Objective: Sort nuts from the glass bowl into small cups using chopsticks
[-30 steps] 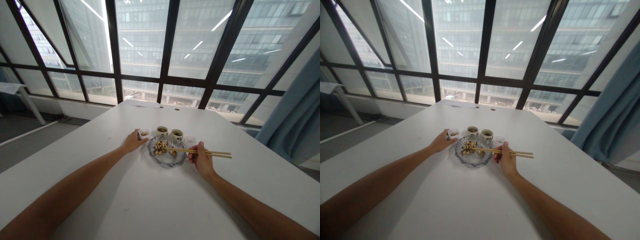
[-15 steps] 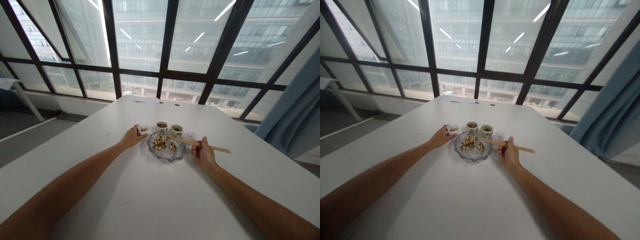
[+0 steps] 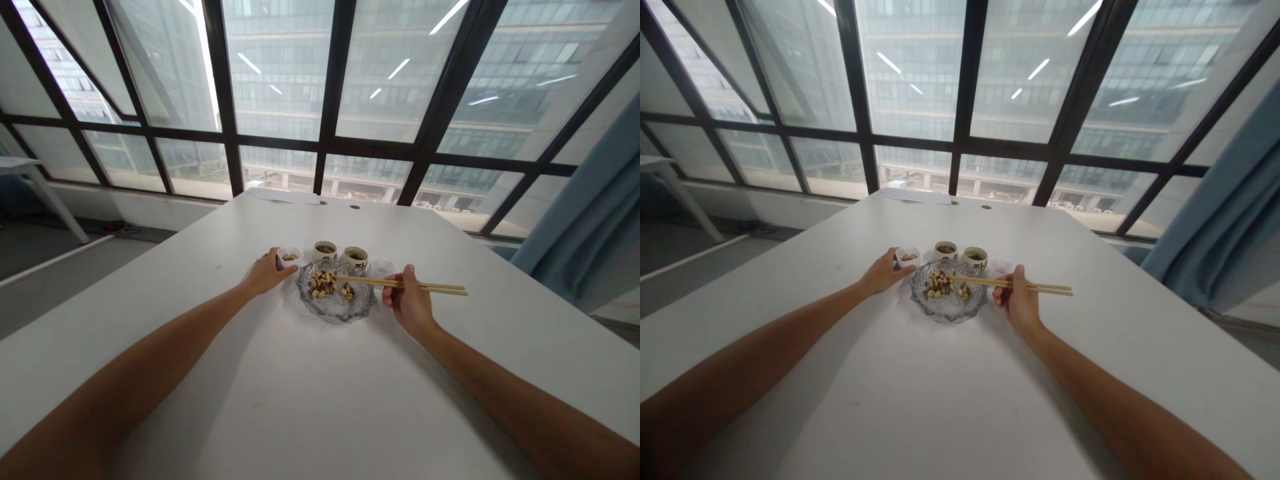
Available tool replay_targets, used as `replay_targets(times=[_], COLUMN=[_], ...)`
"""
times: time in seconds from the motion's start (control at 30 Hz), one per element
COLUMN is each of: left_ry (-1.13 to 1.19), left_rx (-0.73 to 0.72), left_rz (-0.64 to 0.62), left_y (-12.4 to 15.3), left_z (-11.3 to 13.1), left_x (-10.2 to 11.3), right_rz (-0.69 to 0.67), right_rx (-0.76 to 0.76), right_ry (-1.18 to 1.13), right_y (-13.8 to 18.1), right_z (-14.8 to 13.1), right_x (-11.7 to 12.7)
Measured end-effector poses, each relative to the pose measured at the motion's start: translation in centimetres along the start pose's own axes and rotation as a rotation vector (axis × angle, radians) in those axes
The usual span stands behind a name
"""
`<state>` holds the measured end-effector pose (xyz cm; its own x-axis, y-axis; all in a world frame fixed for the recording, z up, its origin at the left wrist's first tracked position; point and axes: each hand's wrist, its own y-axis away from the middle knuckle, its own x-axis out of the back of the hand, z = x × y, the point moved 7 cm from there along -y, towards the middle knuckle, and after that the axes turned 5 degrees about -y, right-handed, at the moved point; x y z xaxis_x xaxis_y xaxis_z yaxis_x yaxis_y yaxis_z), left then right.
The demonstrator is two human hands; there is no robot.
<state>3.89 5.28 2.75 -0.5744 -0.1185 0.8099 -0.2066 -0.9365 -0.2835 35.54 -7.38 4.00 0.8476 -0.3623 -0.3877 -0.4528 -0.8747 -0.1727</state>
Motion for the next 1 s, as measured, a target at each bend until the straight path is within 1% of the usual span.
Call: replay_targets(times=[0.07,0.17,0.27,0.37,0.43,0.47,0.53,0.6,0.67,0.73,0.87,1.0], left_ry=[0.002,-0.011,-0.04,-0.068,-0.072,-0.071,-0.069,-0.072,-0.08,-0.087,-0.087,-0.089], left_rx=[0.0,0.003,0.003,0.002,0.001,0.0,-0.002,0.0,0.004,0.006,-0.005,-0.019], left_rz=[0.0,-0.003,0.004,0.01,0.013,0.014,0.01,0.003,0.003,0.004,0.009,0.017], left_y=[0.0,0.1,0.2,0.2,0.1,0.1,0.1,0.1,0.1,0.1,0.0,0.0], left_z=[0.1,0.2,0.3,0.1,0.0,0.0,0.1,0.2,0.3,0.3,0.3,0.1], left_x=[0.0,0.1,0.1,0.0,-0.1,-0.1,-0.2,-0.2,-0.1,-0.1,-0.1,-0.2], right_rz=[-0.026,-0.057,-0.093,-0.186,-0.234,-0.243,-0.252,-0.296,-0.341,-0.362,-0.389,-0.425], right_rx=[0.134,0.319,0.416,0.387,0.357,0.355,0.366,0.362,0.338,0.301,0.258,0.218], right_ry=[0.032,0.119,0.218,0.322,0.38,0.395,0.404,0.432,0.488,0.544,0.623,0.692], right_y=[-0.6,-1.9,-3.7,-5.4,-5.8,-5.7,-4.9,-3.5,-2.0,-0.8,0.3,0.3], right_z=[-1.9,-4.4,-4.8,-3.3,-2.6,-2.7,-3.6,-4.9,-6.0,-6.5,-5.8,-4.7], right_x=[-1.0,-3.1,-5.4,-7.4,-8.1,-8.1,-8.0,-7.9,-7.8,-7.6,-7.2,-6.9])
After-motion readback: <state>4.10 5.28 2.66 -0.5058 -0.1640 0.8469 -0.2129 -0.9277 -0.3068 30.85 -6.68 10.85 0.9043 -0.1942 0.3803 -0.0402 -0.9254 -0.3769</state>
